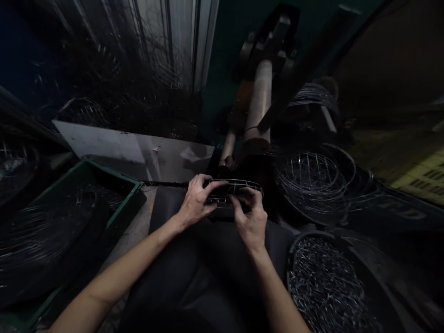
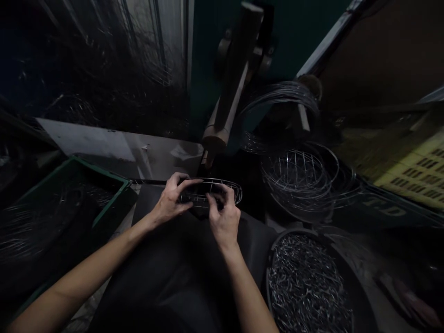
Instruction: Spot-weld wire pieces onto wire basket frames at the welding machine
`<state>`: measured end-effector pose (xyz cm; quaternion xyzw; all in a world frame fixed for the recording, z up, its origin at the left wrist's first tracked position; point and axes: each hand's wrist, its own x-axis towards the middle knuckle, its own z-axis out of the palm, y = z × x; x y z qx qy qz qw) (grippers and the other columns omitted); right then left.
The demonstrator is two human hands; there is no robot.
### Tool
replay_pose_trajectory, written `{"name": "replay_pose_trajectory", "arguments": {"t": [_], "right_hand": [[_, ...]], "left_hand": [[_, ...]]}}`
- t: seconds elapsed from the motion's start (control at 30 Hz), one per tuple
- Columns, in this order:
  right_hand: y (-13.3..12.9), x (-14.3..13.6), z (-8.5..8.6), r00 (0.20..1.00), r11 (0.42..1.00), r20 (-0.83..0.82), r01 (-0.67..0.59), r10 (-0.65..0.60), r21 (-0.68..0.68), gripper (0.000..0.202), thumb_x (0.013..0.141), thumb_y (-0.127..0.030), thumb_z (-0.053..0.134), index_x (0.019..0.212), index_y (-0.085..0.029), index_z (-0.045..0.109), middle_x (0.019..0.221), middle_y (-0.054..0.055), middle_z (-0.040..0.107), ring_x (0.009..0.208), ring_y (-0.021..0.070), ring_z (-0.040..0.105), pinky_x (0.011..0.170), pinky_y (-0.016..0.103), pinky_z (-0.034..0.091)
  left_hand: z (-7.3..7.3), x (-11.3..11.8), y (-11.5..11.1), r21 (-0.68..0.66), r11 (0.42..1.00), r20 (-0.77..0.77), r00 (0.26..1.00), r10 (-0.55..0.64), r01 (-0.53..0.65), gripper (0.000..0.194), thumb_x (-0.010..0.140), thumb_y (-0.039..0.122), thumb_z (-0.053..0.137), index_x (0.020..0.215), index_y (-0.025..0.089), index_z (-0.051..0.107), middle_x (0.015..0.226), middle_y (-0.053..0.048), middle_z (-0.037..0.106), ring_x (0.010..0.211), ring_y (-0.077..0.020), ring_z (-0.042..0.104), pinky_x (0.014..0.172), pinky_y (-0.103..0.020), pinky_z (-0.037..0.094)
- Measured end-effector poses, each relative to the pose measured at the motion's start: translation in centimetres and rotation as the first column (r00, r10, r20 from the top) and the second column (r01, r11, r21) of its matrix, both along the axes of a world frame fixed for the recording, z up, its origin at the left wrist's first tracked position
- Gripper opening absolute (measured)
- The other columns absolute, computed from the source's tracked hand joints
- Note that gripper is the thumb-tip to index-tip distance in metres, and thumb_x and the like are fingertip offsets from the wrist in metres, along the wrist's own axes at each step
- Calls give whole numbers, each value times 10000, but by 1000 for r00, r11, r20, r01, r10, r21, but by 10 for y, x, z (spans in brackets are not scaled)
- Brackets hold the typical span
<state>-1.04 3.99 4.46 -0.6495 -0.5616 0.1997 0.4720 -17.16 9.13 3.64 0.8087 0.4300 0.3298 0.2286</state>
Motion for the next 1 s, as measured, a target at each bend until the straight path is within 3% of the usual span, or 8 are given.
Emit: {"name": "replay_pose_trajectory", "arguments": {"t": [0.23,0.43,0.7,1.0], "right_hand": [[-3,-11,-22,994,988,76,70,-81,141,191,825,-314,592,982,-228,523,839,6,668,742,138,659,664,239,511],[0,-15,-19,993,970,81,60,-81,234,127,834,-298,574,928,-224,529,775,8,674,687,142,662,616,235,522],[1,-6,-29,996,969,69,36,-55,243,126,816,-272,593,918,-225,536,787,18,681,713,151,661,638,254,531],[5,0,-31,990,966,133,1,-37,259,122,821,-252,590,930,-235,539,794,10,677,711,147,646,651,262,509]], "left_hand": [[-9,-5,4,20,999,50,998,-28,27,584,682,123,615,1232,276,495,1114,-59,415,1081,-235,446,955,-424,394],[-3,-6,4,18,1000,75,997,-25,24,585,648,89,610,1195,282,532,1060,-50,445,1046,-230,473,925,-409,422],[-10,-4,6,30,999,108,993,-40,37,570,679,114,632,1215,258,504,1095,-66,429,1095,-240,453,962,-418,406],[-7,-2,10,32,999,120,992,-37,34,549,664,108,637,1184,244,522,1091,-72,447,1071,-241,472,939,-419,421]]}}
